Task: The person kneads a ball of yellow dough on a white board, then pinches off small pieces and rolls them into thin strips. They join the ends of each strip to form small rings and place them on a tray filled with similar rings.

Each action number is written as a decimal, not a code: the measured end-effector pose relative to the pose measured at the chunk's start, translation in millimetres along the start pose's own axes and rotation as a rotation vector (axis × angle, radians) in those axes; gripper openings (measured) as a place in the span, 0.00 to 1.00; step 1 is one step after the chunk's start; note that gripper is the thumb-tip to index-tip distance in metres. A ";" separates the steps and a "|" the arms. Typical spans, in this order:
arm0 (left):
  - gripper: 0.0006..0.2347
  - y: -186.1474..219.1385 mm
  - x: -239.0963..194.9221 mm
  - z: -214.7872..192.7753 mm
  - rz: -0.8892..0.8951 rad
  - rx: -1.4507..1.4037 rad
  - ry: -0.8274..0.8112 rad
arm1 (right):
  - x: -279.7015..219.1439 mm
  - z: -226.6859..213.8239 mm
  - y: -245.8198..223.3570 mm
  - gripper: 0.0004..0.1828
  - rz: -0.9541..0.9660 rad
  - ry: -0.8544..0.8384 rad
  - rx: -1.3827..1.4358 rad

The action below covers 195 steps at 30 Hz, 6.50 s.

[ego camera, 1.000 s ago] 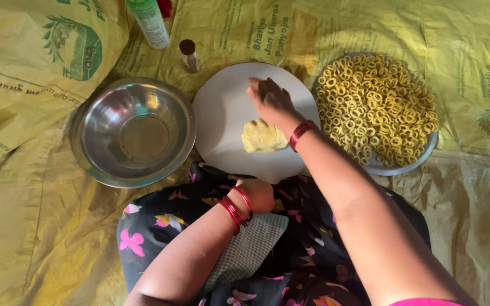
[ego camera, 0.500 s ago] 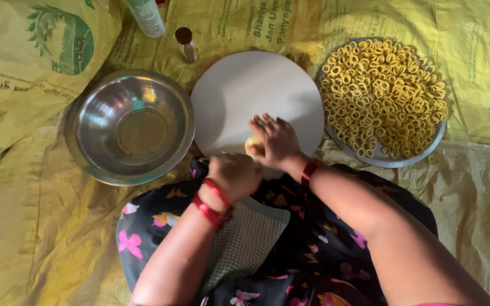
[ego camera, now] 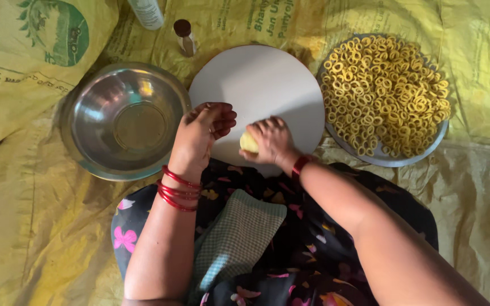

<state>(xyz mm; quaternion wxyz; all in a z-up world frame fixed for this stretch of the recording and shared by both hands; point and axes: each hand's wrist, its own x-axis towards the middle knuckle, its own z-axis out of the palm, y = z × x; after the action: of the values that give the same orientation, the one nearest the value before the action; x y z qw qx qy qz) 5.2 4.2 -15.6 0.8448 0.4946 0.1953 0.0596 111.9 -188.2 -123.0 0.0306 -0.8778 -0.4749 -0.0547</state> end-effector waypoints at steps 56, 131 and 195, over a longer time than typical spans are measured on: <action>0.08 -5.6 19.7 -15.0 0.241 0.221 0.075 | 62.1 -35.8 28.9 0.24 0.397 -0.192 0.454; 0.20 -31.0 -18.1 2.2 0.018 1.718 -0.248 | -6.6 49.0 -12.1 0.48 -0.267 0.062 -0.174; 0.41 -100.0 14.7 39.8 -0.231 1.854 -0.526 | -21.1 36.8 121.7 0.30 0.831 0.090 1.846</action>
<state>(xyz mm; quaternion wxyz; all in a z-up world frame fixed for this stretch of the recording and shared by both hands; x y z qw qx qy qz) 24.9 -74.2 -88.1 0.1369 0.9394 0.0171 -0.3138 204.8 -268.4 -162.4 0.7315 -0.6042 0.0130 0.3157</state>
